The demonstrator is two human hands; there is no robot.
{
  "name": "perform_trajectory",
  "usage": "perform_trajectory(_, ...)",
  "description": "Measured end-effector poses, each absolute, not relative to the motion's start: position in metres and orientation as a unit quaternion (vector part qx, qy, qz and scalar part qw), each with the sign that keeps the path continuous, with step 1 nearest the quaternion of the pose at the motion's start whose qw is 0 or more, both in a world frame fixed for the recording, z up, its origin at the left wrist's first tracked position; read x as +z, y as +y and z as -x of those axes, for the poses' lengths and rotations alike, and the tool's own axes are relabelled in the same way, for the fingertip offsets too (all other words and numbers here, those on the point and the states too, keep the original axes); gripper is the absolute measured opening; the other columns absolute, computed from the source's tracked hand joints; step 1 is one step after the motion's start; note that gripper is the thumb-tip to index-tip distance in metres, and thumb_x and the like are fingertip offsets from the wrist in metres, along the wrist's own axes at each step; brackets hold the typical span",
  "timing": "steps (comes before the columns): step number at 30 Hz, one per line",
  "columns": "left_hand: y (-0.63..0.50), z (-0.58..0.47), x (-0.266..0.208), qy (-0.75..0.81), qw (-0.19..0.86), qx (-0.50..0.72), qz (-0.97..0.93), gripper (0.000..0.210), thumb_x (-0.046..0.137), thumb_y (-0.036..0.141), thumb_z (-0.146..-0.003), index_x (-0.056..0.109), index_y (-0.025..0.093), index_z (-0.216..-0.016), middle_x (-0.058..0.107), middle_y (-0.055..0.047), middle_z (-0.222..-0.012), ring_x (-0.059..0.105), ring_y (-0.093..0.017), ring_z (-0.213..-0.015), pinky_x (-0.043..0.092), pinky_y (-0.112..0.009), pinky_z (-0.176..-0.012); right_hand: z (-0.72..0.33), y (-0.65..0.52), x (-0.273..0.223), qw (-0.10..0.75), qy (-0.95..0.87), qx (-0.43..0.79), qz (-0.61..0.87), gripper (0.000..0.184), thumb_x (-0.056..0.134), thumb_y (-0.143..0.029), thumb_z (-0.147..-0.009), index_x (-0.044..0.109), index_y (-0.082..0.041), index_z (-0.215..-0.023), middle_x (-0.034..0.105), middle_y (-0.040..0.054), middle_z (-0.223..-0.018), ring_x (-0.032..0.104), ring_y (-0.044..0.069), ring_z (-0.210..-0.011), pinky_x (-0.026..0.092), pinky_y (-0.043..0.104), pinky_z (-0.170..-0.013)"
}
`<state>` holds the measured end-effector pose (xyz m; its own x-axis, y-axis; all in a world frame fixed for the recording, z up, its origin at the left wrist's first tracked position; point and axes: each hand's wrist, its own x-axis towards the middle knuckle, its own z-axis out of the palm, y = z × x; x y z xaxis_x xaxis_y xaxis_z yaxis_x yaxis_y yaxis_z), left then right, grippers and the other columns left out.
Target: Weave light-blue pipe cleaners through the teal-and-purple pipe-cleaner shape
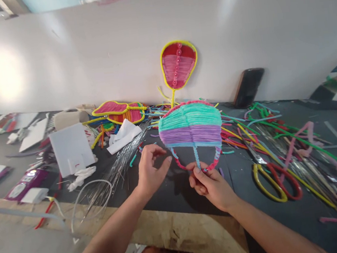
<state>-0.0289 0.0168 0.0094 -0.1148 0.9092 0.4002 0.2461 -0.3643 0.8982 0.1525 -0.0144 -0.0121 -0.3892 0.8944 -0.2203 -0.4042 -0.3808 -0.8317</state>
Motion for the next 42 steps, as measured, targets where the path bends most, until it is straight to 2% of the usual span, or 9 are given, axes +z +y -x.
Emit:
perform_trajectory(2, 0.0158, 0.0281, 0.0091, 0.498, 0.219, 0.531, -0.65, 0.024, 0.072, 0.021, -0.069, 0.057, 0.022, -0.088, 0.055, -0.004, -0.09, 0.053, -0.019, -0.087, 0.046, -0.031, -0.077, -0.1506, -0.0162, -0.0118, 0.429, -0.349, 0.76, 0.341, 0.026, 0.058, -0.044, -0.084, 0.057, -0.021, -0.095, 0.057, -0.0034, -0.06, 0.03, 0.003, -0.04, 0.021, 0.018, -0.041)
perform_trajectory(5, 0.0159, 0.027, 0.0109, 0.506, 0.178, 0.524, -0.662, 0.024, 0.073, 0.022, -0.068, 0.058, 0.023, -0.086, 0.054, -0.004, -0.088, 0.051, -0.02, -0.086, 0.046, -0.031, -0.073, -0.1472, -0.0196, -0.0116, 0.417, -0.353, 0.766, 0.338, 0.026, 0.058, -0.044, -0.084, 0.057, -0.021, -0.095, 0.057, -0.0031, -0.061, 0.031, 0.003, -0.04, 0.021, 0.019, -0.041)
perform_trajectory(10, 0.0162, 0.0261, 0.0145, 0.535, 0.192, 0.549, -0.613, 0.005, 0.069, 0.024, -0.074, 0.064, 0.024, -0.077, 0.055, -0.004, -0.084, 0.051, -0.018, -0.078, 0.044, -0.028, -0.067, -0.1447, -0.0213, -0.0109, 0.412, -0.348, 0.773, 0.333, 0.027, 0.059, -0.045, -0.083, 0.057, -0.02, -0.094, 0.057, -0.003, -0.061, 0.031, 0.003, -0.04, 0.021, 0.019, -0.041)
perform_trajectory(14, 0.0157, 0.0269, 0.0152, 0.526, 0.208, 0.573, -0.593, 0.003, 0.069, 0.024, -0.074, 0.067, 0.024, -0.076, 0.056, -0.004, -0.086, 0.052, -0.017, -0.075, 0.043, -0.026, -0.063, -0.145, -0.0199, -0.0104, 0.419, -0.331, 0.777, 0.333, 0.027, 0.061, -0.044, -0.082, 0.058, -0.02, -0.094, 0.057, -0.0029, -0.06, 0.029, 0.003, -0.04, 0.021, 0.019, -0.041)
perform_trajectory(18, 0.0169, 0.0281, 0.0144, 0.522, 0.221, 0.586, -0.579, 0.002, 0.068, 0.025, -0.076, 0.066, 0.024, -0.075, 0.06, -0.002, -0.082, 0.055, -0.018, -0.08, 0.044, -0.028, -0.069, -0.1448, -0.0193, -0.01, 0.425, -0.307, 0.786, 0.328, 0.026, 0.062, -0.043, -0.081, 0.059, -0.021, -0.094, 0.057, -0.0031, -0.06, 0.028, 0.003, -0.041, 0.021, 0.018, -0.041)
perform_trajectory(25, 0.019, 0.0249, 0.01, 0.501, 0.392, 0.623, -0.454, 0.014, 0.072, 0.029, -0.072, 0.066, 0.021, -0.081, 0.067, 0.0, -0.084, 0.063, -0.015, -0.074, 0.051, -0.031, -0.073, -0.1457, -0.0174, -0.0069, 0.432, -0.263, 0.798, 0.329, 0.026, 0.067, -0.041, -0.078, 0.06, -0.02, -0.092, 0.058, -0.0031, -0.059, 0.027, 0.002, -0.04, 0.021, 0.017, -0.041)
perform_trajectory(30, 0.0203, 0.021, 0.013, 0.449, 0.513, 0.643, -0.35, 0.019, 0.077, 0.028, -0.067, 0.065, 0.017, -0.076, 0.068, 0.0, -0.081, 0.066, -0.015, -0.073, 0.054, -0.033, -0.075, -0.1466, -0.0168, -0.0076, 0.434, -0.25, 0.802, 0.326, 0.025, 0.068, -0.04, -0.078, 0.06, -0.02, -0.091, 0.057, -0.0036, -0.058, 0.027, 0.002, -0.04, 0.02, 0.016, -0.04)
perform_trajectory(35, 0.0212, 0.0225, 0.018, 0.41, 0.599, 0.624, -0.289, 0.021, 0.077, 0.024, -0.066, 0.059, 0.014, -0.069, 0.069, -0.001, -0.075, 0.067, -0.014, -0.072, 0.055, -0.027, -0.071, -0.1465, -0.0165, -0.0091, 0.434, -0.234, 0.806, 0.326, 0.026, 0.07, -0.039, -0.076, 0.061, -0.02, -0.091, 0.057, -0.0039, -0.057, 0.025, 0.001, -0.04, 0.019, 0.016, -0.04)
perform_trajectory(42, 0.0232, 0.0289, 0.0166, 0.358, 0.688, 0.591, -0.221, 0.017, 0.074, 0.013, -0.068, 0.057, 0.015, -0.072, 0.067, 0.002, -0.068, 0.065, -0.01, -0.066, 0.054, -0.021, -0.064, -0.1473, -0.0157, -0.0086, 0.419, -0.224, 0.823, 0.31, 0.025, 0.071, -0.038, -0.076, 0.062, -0.02, -0.091, 0.058, -0.0037, -0.056, 0.025, 0.001, -0.039, 0.019, 0.016, -0.039)
